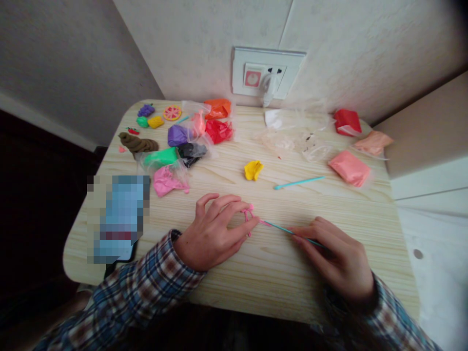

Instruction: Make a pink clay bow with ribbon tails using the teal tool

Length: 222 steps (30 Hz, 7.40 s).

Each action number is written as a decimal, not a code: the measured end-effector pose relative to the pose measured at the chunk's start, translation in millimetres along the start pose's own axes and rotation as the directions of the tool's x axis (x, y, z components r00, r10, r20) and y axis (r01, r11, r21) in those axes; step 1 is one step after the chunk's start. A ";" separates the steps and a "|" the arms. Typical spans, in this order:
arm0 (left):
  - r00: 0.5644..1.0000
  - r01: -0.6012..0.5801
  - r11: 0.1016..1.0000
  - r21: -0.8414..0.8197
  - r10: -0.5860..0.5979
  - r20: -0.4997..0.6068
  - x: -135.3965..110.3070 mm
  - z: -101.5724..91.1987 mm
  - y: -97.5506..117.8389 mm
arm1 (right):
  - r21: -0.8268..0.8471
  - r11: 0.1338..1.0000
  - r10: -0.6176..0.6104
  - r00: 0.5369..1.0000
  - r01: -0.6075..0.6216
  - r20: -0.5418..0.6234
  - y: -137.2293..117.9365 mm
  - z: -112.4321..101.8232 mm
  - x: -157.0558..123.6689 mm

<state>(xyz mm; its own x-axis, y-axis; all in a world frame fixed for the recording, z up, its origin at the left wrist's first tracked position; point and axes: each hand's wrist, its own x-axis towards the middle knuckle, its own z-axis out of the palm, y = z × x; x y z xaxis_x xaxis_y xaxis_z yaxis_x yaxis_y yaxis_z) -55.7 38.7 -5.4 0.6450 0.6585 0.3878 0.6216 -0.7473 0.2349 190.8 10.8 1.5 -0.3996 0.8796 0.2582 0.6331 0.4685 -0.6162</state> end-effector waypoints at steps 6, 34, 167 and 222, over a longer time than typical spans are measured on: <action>1.000 -0.009 1.000 0.007 0.009 0.010 1.7 -0.3 0.1 | -0.001 1.000 -0.022 1.000 0.022 -0.005 -1.0 -0.3 1.6; 1.000 -0.012 0.999 0.045 0.011 0.011 2.1 -1.8 1.5 | -0.068 0.996 -0.056 0.998 0.055 -0.014 -1.0 0.9 1.5; 0.888 0.324 0.901 -0.289 -0.395 -0.236 67.2 -2.3 -60.7 | -0.314 0.922 0.113 0.933 -0.226 -0.341 49.9 -21.2 113.3; 0.825 0.411 0.336 -0.847 -0.533 0.189 62.2 -4.4 -46.5 | 0.693 0.644 0.291 0.942 -0.322 0.167 3.1 1.8 93.6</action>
<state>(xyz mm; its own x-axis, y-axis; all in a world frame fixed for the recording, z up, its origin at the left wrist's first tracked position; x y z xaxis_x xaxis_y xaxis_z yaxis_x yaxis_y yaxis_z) -46.5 114.0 11.7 0.2850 0.9582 0.0258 0.0974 -0.0558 0.9937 154.2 94.5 22.4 -0.3026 0.9512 -0.0605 0.0769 -0.0389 -0.9963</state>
